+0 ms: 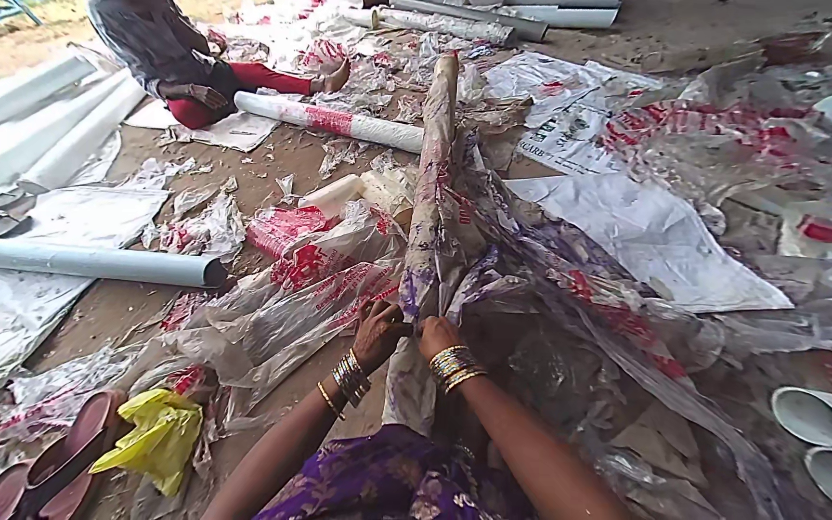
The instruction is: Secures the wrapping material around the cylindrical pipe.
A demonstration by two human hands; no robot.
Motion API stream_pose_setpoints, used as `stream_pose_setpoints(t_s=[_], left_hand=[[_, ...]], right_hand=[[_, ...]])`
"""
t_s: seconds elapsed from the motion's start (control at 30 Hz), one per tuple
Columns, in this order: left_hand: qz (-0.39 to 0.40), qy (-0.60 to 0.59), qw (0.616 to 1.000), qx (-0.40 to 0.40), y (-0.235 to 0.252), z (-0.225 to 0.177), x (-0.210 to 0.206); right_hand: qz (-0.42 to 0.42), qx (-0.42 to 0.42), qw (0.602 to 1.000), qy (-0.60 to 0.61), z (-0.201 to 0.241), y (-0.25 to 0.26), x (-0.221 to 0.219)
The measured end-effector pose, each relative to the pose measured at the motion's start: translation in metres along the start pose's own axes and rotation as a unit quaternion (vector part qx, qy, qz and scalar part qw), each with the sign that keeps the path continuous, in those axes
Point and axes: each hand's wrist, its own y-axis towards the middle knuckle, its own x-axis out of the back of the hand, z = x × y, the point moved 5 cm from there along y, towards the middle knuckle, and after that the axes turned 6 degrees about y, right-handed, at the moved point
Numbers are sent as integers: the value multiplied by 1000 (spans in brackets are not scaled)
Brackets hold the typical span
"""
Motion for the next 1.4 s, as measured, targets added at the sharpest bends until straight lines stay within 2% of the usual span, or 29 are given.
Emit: stream_pose_setpoints(t_s=[0.07,0.17,0.27,0.33,0.4,0.5,0.63,0.8,0.97,1.2,1.27,1.4], left_hand=[[4,8,1000,6,2,1,0],[11,7,999,46,2,16,3],[51,-5,996,75,4,21,10],[108,-26,991,72,3,9,11],[174,-49,983,37,3,-6,13],[307,-80,948,18,-8,-35,13],[405,-47,913,20,-28,-58,12],[399,20,913,75,-30,-58,14],[417,-11,905,82,-38,-54,18],[453,23,885,106,-29,-59,23],[470,11,876,106,-26,-54,25],[485,-49,869,85,-32,-47,25]], right_hand=[[12,-12,1000,-10,-1,-8,-6],[76,5,997,-27,-17,-28,-22],[103,18,994,-27,-37,-46,-34],[114,24,993,-18,-41,-51,-32],[117,28,993,-12,-38,-50,-28],[117,33,992,-11,-39,-49,-24],[104,38,994,1,-43,-47,-21],[75,27,997,21,-32,-42,-31],[56,39,997,35,-32,-33,-28],[63,44,997,26,-29,-36,-38],[75,34,997,9,-31,-44,-39],[154,55,986,-14,-49,-66,-37]])
